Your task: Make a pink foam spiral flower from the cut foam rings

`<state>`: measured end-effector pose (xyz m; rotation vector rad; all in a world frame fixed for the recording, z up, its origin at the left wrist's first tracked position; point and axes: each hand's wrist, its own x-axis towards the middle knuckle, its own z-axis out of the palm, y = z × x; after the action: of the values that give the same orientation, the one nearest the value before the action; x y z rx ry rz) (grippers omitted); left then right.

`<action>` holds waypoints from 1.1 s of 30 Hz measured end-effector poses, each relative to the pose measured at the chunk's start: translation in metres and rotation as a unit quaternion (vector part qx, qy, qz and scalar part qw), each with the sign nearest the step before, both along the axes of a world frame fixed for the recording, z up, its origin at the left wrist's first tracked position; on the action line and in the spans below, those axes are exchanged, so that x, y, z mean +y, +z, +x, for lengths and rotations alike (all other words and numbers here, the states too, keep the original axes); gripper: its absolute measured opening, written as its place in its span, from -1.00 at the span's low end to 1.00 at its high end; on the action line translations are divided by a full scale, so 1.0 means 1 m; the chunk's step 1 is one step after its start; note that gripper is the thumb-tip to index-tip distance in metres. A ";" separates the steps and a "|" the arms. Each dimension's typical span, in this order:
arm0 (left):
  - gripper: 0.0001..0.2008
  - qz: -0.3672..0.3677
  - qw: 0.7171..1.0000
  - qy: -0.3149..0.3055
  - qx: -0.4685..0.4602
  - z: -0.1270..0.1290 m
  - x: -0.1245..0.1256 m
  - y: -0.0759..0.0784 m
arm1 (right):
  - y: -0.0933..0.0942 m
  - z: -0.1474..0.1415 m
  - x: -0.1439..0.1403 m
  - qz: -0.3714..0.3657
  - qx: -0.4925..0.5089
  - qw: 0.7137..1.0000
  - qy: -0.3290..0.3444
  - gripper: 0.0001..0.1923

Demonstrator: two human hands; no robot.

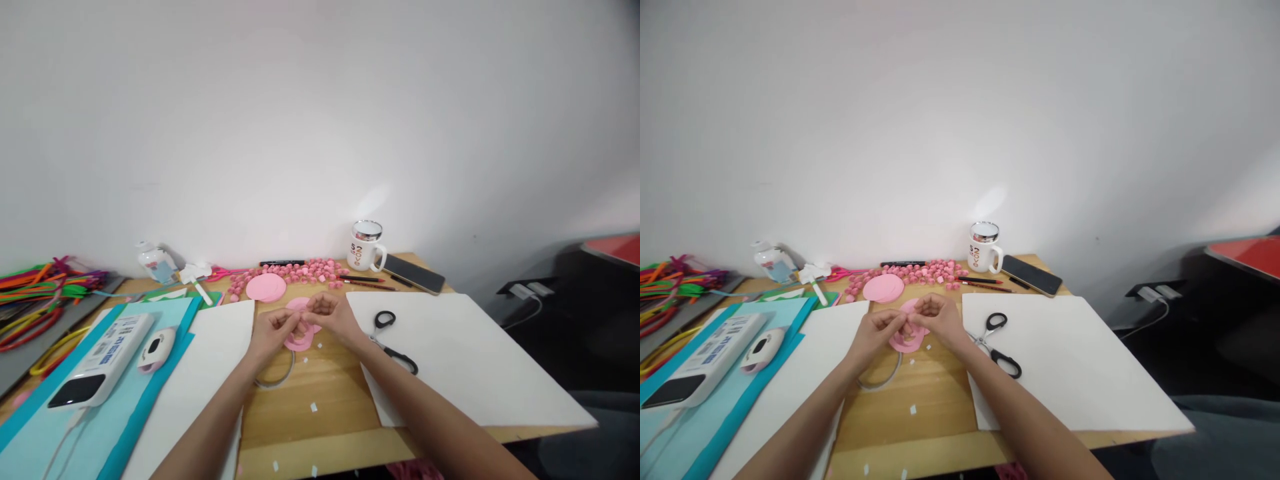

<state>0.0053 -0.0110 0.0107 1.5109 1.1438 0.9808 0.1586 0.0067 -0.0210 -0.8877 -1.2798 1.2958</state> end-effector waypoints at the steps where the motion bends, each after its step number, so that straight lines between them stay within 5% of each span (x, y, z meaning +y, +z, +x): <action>1: -0.70 -0.001 1.000 -0.004 0.005 -0.001 0.000 0.001 | 0.000 0.000 0.000 0.001 0.002 1.000 0.009 -0.69; 9: -0.71 -0.044 0.998 -0.039 0.010 -0.006 0.003 -0.001 | 0.001 -0.001 0.000 0.021 -0.017 0.997 0.066 -0.68; 16: -0.71 -0.104 0.984 -0.139 -0.046 -0.013 0.005 -0.005 | 0.001 -0.001 -0.003 0.035 -0.014 0.992 0.116 -0.58; 24: -0.71 -0.127 0.980 -0.136 -0.066 -0.009 0.005 -0.007 | 0.007 0.000 -0.006 0.091 -0.109 0.989 0.044 -0.51; 28: -0.69 -0.116 0.986 -0.099 -0.062 -0.008 0.007 -0.007 | 0.033 0.080 0.003 0.101 -0.264 0.959 -0.026 -0.71; 30: -0.67 -0.105 0.988 -0.081 -0.077 -0.009 0.009 -0.007 | 0.040 0.148 0.016 0.027 -0.315 0.935 -0.161 -0.70; 33: -0.67 -0.080 0.991 -0.073 -0.081 -0.010 0.011 -0.006 | 0.033 0.241 0.039 -0.130 -0.327 0.859 -0.372 -0.64</action>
<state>-0.0051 0.0000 0.0049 1.3420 0.9598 0.8741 0.3996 0.0455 0.0118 -1.9065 -1.0573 0.5421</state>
